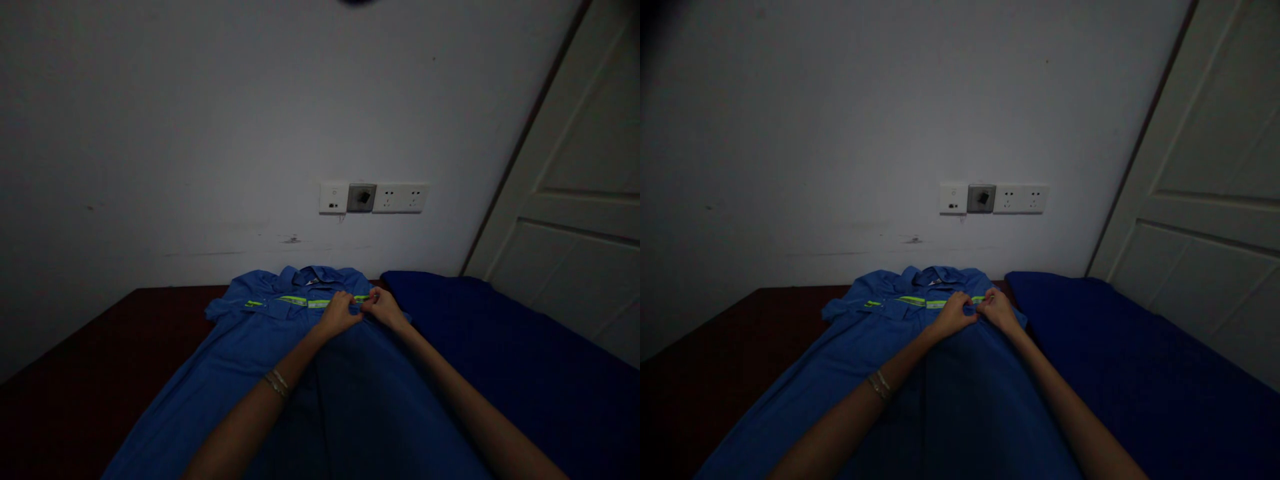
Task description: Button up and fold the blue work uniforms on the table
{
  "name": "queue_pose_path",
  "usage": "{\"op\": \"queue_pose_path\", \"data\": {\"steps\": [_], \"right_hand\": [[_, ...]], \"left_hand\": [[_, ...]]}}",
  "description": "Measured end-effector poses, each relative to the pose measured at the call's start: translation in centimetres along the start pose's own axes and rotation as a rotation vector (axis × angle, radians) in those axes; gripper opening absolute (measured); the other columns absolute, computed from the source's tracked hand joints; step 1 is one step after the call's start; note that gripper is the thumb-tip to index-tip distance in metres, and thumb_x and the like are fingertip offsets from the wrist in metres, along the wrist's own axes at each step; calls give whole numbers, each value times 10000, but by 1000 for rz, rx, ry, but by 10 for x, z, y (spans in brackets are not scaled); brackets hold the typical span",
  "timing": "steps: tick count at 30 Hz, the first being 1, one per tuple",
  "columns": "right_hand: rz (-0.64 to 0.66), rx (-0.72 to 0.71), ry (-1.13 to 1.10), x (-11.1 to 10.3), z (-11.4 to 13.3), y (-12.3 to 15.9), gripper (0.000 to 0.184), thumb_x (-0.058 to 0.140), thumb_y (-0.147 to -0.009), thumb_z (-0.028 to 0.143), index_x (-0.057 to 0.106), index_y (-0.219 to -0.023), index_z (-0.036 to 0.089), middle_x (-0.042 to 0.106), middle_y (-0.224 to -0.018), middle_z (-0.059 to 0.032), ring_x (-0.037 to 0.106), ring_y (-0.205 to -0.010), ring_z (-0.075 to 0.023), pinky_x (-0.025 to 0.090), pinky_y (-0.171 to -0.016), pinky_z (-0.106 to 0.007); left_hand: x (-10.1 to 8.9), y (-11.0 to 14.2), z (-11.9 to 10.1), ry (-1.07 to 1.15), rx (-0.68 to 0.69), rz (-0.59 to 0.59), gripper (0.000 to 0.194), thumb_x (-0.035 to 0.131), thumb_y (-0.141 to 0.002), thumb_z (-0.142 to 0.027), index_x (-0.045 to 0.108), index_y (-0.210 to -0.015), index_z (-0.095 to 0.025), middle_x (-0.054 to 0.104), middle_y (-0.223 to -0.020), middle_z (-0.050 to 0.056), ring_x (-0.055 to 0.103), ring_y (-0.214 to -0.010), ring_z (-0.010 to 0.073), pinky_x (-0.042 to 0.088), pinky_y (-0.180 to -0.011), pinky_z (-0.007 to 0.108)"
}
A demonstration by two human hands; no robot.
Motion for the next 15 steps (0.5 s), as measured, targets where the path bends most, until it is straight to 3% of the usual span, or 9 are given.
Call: {"op": "queue_pose_path", "data": {"steps": [8, 15], "right_hand": [[-22, 1, 18, -1, -5, -5, 244, 581, -511, 188, 396, -668, 214, 445, -489, 92, 419, -456, -85, 298, -451, -198], [-26, -26, 39, -3, 0, -2, 233, 594, -506, 219, 400, -636, 216, 457, -488, 78, 432, -480, -98, 301, -458, -208]], "left_hand": [[5, 1, 3, -21, 17, 0, 194, 640, -701, -233, 610, -863, -132, 615, -882, 73, 557, -886, 203, 433, -818, 314], [4, 1, 3, -54, 50, 8, 134, 616, -739, -242, 651, -798, -127, 633, -817, 72, 569, -828, 191, 437, -773, 288]]}}
Point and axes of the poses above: each hand's wrist, its own y-axis away from the middle knuckle, its own x-axis out of the palm, z = x × y, the point moved 2 cm from there along -y, towards the middle knuckle
